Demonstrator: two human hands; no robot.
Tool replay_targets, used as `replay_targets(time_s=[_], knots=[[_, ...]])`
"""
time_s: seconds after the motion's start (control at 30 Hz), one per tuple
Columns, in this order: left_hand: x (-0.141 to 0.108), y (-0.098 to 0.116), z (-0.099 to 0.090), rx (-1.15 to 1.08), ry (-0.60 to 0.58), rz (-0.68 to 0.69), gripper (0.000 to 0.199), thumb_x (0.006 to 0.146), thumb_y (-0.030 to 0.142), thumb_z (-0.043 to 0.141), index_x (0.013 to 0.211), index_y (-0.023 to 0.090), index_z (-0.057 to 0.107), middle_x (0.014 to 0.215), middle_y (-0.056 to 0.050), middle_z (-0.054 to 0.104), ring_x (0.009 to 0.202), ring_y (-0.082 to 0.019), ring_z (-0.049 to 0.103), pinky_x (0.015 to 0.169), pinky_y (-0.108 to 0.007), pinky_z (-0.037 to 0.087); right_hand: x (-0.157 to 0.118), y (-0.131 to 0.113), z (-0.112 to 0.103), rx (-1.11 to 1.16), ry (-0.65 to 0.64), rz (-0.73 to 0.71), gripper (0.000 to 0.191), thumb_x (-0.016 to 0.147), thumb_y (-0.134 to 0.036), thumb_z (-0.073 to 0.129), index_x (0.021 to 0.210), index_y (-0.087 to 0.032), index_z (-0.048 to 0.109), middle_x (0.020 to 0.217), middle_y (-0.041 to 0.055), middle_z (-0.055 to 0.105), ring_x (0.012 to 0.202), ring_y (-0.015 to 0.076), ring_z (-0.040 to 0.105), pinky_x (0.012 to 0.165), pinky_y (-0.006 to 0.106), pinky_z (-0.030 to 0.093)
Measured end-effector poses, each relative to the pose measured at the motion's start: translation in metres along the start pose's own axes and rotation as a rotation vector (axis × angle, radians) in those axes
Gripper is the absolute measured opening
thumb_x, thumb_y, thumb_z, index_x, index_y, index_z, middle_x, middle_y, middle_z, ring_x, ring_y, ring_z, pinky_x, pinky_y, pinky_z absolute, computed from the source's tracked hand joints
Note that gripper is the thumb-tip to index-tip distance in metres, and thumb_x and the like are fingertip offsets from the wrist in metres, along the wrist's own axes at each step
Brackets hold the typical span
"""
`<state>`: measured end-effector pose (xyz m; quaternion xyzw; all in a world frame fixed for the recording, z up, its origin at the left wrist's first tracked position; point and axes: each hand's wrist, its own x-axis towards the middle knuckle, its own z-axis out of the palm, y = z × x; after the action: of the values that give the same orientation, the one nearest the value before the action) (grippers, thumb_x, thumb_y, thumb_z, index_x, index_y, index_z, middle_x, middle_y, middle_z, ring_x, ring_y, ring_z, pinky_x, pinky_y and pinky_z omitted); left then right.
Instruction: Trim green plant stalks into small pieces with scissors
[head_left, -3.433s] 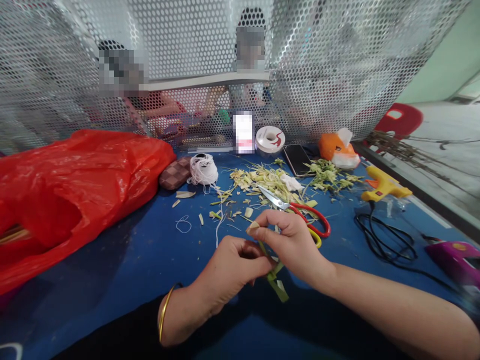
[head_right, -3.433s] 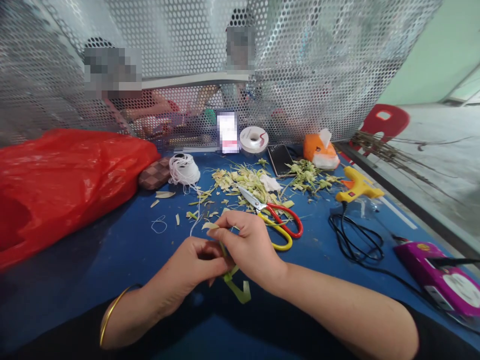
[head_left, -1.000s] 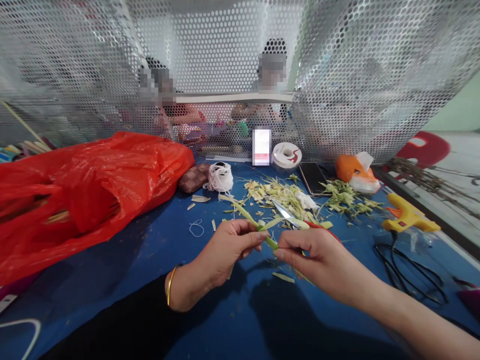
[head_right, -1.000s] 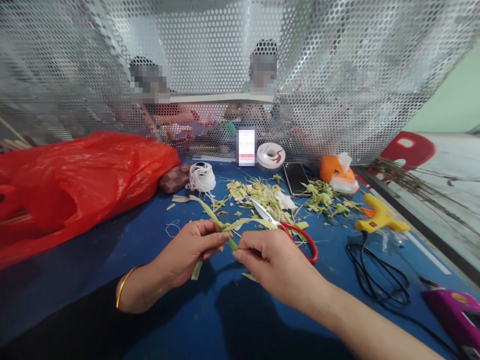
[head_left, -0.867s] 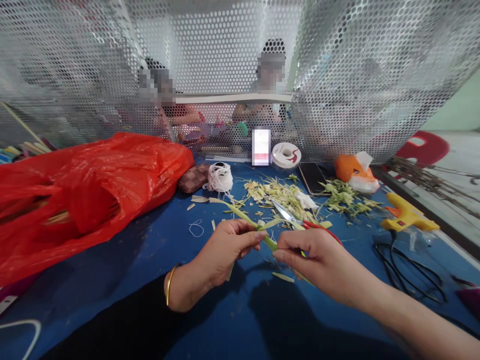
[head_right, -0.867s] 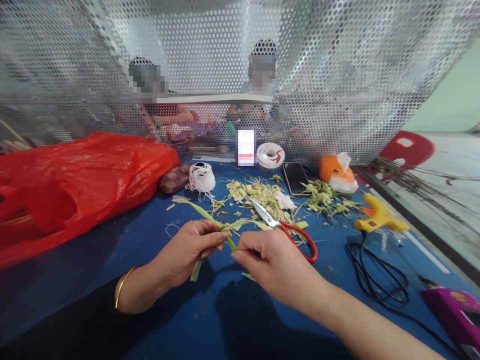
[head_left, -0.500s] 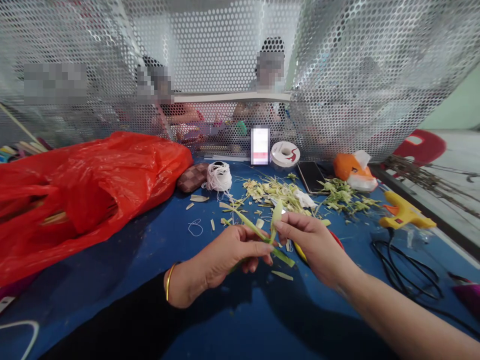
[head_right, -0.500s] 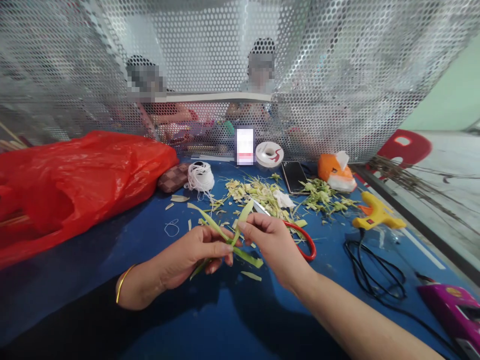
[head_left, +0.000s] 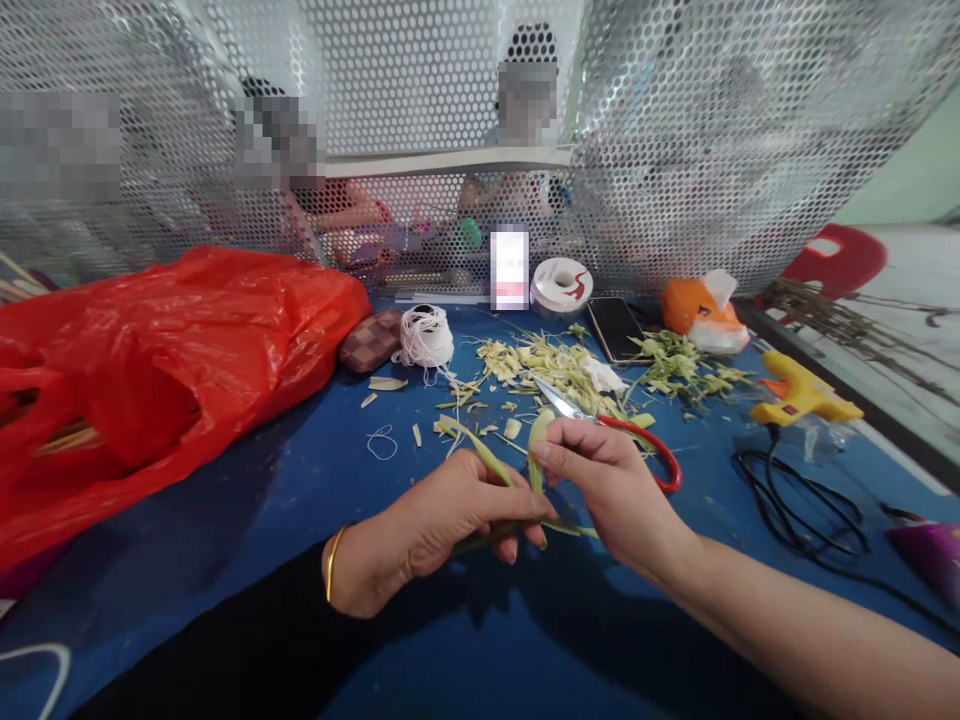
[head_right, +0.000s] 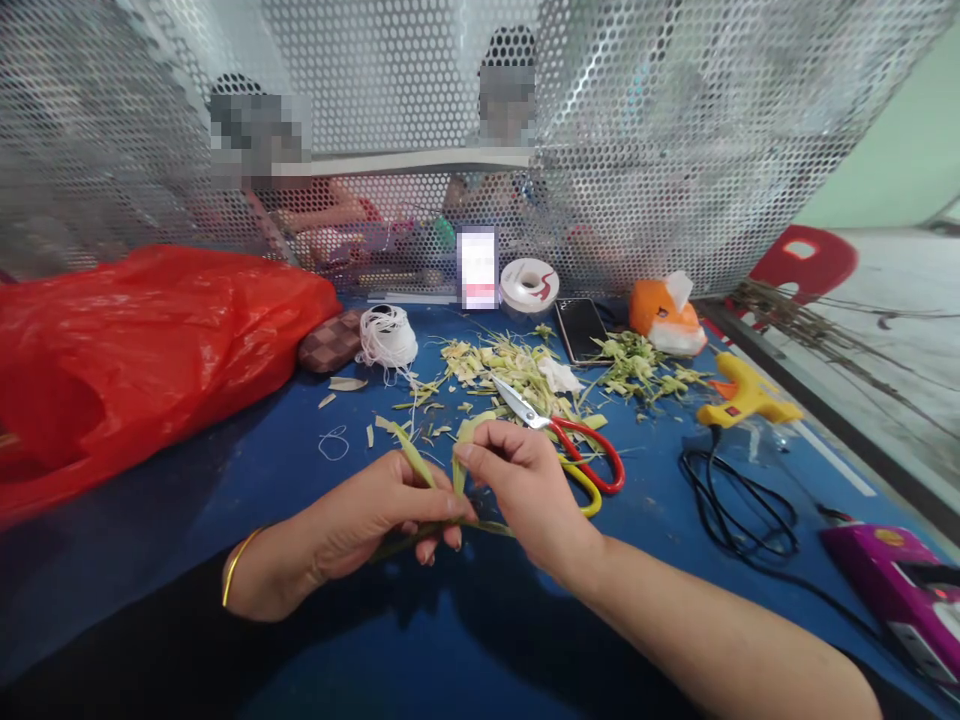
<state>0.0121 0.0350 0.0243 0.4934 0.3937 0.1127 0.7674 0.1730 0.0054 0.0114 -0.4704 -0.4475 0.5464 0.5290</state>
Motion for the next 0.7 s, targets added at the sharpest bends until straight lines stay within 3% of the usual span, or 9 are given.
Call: replay_targets(time_s=[0.47,0.7], knots=[[0.001,-0.01,0.004,-0.08,-0.02,-0.016,0.02,0.075,0.032,0.073,0.075,0.012,0.072,0.067,-0.003,0.067,0.048,-0.006,0.055,0.049,-0.017,0.043,0.0,-0.001,0.0,0.047,0.013,0.043,0.028,0.071,-0.034,0.071,0.055,-0.018,0.056,0.054,-0.0033,0.049,0.052,0.01,0.04,0.049,0.024,0.033],[0.003,-0.01,0.008,-0.236,-0.036,0.034,0.047,0.08,0.057,0.06,0.087,0.012,0.07,0.063,-0.001,0.061,0.047,-0.008,0.052,0.059,-0.027,0.052,0.005,-0.002,-0.004,0.106,0.065,0.101,0.03,0.071,-0.038,0.073,0.055,-0.018,0.056,0.052,-0.0037,0.047,0.047,0.0094,0.041,0.045,0.024,0.032]])
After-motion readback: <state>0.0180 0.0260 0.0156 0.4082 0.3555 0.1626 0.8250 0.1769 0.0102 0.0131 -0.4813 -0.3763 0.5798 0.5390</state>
